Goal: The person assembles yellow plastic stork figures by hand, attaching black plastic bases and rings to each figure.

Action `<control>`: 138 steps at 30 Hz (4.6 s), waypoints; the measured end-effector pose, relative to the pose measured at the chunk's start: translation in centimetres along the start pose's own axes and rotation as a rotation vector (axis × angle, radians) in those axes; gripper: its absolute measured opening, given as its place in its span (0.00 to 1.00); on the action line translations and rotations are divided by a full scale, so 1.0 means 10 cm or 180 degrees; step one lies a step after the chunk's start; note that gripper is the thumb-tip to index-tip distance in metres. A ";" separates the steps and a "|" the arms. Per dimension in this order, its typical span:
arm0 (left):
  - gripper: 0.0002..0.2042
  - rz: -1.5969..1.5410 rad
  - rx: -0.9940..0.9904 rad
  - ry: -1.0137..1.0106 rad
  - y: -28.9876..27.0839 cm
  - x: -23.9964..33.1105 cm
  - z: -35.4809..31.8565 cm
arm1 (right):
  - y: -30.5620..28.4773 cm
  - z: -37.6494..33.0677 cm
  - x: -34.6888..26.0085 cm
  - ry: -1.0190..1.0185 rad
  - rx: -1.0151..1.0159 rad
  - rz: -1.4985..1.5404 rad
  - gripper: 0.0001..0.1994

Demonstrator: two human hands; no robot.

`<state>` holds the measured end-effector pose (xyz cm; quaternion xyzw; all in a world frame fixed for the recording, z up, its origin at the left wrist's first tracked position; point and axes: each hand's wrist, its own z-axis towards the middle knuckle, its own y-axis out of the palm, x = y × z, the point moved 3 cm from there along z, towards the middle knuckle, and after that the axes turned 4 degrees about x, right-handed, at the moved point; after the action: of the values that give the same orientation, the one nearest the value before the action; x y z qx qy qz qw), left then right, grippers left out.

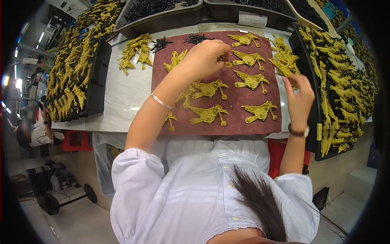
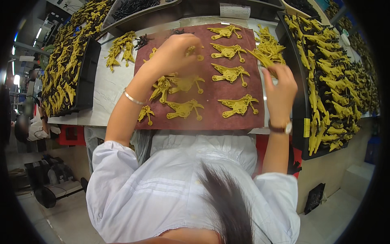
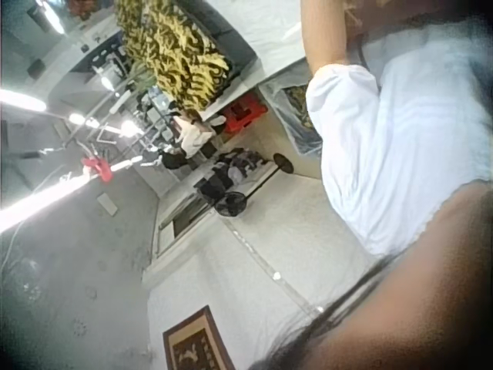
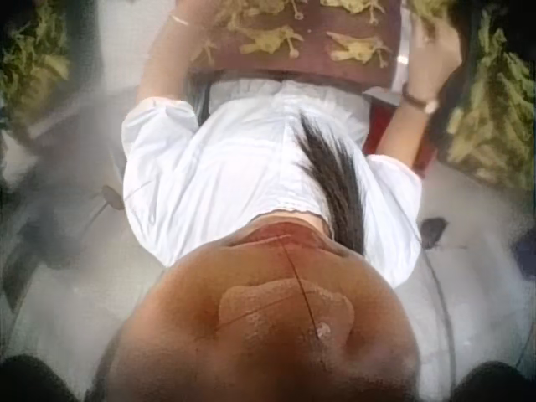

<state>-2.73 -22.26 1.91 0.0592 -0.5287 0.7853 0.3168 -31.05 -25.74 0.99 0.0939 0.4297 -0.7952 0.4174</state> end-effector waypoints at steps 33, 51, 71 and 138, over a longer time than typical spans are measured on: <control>0.32 0.1928 -0.0415 -0.0648 -0.69 -0.51 -1.29 | 1.82 0.02 -1.29 -0.1556 -0.2215 0.0863 0.08; 0.41 0.1428 -0.1552 -0.1282 -0.76 -0.73 -1.20 | 1.36 0.26 -0.78 0.1304 -0.1681 0.2717 0.16; 0.17 -0.0930 -0.0016 -0.4383 -1.34 0.36 -4.20 | 1.13 -0.03 -0.85 0.2139 -0.2642 0.2994 0.16; 0.23 0.0394 -0.0666 -0.1121 -0.62 -0.37 -1.88 | 1.30 0.56 -1.04 -0.1449 -0.2039 0.0983 0.14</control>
<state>8.21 -6.09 -2.93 0.1298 -0.6571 0.7216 0.1751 -13.62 -27.58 1.86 -0.1554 0.5329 -0.5500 0.6240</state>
